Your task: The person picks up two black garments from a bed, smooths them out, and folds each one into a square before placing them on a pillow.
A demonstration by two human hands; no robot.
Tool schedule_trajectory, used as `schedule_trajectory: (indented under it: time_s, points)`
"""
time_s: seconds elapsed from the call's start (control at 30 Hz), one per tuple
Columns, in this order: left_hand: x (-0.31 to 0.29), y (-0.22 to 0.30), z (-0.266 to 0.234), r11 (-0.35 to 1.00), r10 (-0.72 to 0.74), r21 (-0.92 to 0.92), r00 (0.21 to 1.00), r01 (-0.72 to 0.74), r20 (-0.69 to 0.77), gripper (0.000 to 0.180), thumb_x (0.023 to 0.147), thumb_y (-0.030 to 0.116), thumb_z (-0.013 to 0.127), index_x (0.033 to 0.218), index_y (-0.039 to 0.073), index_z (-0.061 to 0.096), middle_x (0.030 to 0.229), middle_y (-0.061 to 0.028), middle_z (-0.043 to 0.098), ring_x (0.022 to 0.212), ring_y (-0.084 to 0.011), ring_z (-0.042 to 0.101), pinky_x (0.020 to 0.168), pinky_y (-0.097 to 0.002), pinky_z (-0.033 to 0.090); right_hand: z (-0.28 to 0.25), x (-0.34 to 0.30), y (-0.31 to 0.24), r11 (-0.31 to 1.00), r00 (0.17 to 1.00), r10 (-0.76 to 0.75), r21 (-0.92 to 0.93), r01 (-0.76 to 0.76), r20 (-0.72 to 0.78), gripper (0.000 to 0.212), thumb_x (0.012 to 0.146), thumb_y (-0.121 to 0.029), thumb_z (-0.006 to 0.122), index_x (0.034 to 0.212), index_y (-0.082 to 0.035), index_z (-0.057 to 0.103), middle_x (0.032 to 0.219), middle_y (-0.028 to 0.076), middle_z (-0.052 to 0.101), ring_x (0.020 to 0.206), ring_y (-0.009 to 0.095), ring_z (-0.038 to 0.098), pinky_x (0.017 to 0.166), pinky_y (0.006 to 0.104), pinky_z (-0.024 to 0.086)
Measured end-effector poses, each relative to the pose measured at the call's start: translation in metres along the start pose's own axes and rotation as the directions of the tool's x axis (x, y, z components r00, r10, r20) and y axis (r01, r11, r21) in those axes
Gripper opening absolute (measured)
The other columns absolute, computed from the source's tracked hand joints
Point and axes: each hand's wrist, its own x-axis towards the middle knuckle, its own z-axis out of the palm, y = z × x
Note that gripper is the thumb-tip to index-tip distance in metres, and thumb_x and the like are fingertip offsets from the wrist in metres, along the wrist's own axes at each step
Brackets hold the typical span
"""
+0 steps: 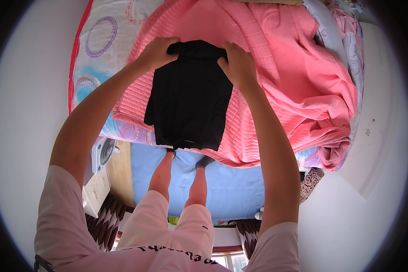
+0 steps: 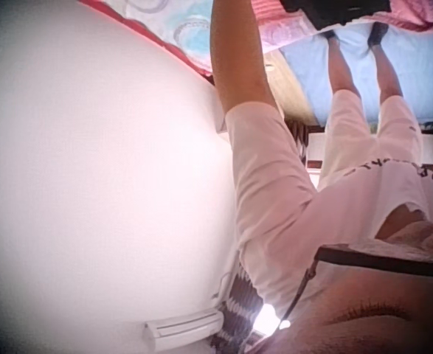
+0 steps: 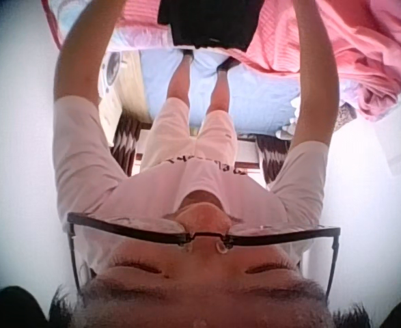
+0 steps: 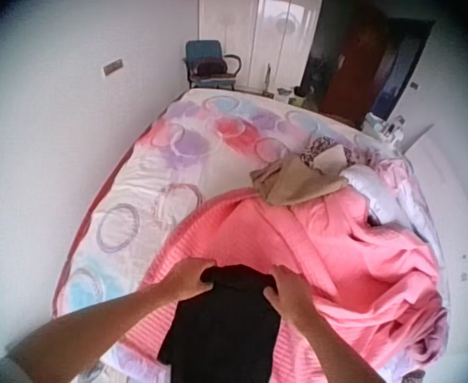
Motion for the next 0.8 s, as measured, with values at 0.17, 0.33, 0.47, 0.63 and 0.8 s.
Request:
schedule_trajectory:
  time_s: [0.17,0.33,0.47,0.63,0.8]
  points:
    - [-0.052,0.029,0.010,0.988,0.156,0.000,0.986,-0.157,-0.063,0.046,0.073,0.007,0.079,0.116,0.004,0.061,0.107,-0.0167,0.063,0.105,-0.0386,0.063,0.086,-0.0447,0.053,-0.003,-0.068,-0.015,0.985,0.988,-0.152,-0.079,0.151,-0.005,0.032,0.077,-0.014,0.073,0.106,-0.007,0.060,0.097,0.012,0.061,0.093,0.034,0.063,0.079,0.0446,0.048]
    - [-0.131,0.052,0.019,0.949,0.307,0.050,0.948,-0.312,0.083,0.055,0.059,0.002,0.079,0.110,0.008,0.058,0.111,-0.0123,0.055,0.104,-0.0356,0.059,0.084,-0.0436,0.052,0.002,-0.148,-0.053,0.990,0.989,-0.141,0.021,0.140,0.050,0.039,0.067,-0.010,0.078,0.102,-0.007,0.059,0.099,0.010,0.058,0.091,0.031,0.060,0.077,0.0433,0.047]
    - [-0.182,0.071,0.046,0.949,0.306,0.036,0.943,-0.313,0.134,0.055,0.055,0.001,0.078,0.106,0.009,0.058,0.105,-0.0105,0.053,0.096,-0.0323,0.057,0.078,-0.0423,0.051,0.015,-0.209,-0.064,0.985,0.989,-0.147,0.099,0.144,0.024,0.046,0.059,-0.009,0.082,0.099,-0.007,0.061,0.100,0.010,0.057,0.087,0.029,0.058,0.072,0.0409,0.047]
    - [-0.236,0.082,0.078,0.965,0.260,0.001,0.953,-0.263,0.153,0.051,0.057,0.000,0.076,0.104,0.008,0.057,0.099,-0.0085,0.052,0.093,-0.0296,0.058,0.073,-0.0399,0.052,0.044,-0.274,-0.065,0.991,0.997,-0.070,0.115,0.064,0.045,0.040,0.064,-0.009,0.080,0.100,-0.007,0.063,0.108,0.010,0.059,0.091,0.029,0.060,0.073,0.0394,0.049]
    - [-0.267,0.092,0.103,0.980,0.124,0.122,0.962,-0.158,0.244,0.047,0.066,0.002,0.077,0.109,0.008,0.059,0.100,-0.0082,0.052,0.093,-0.0290,0.057,0.075,-0.0405,0.053,0.070,-0.306,-0.071,0.999,0.959,-0.009,-0.038,0.021,0.284,0.030,0.076,-0.007,0.074,0.105,-0.009,0.066,0.133,0.014,0.057,0.118,0.032,0.058,0.091,0.0413,0.048]
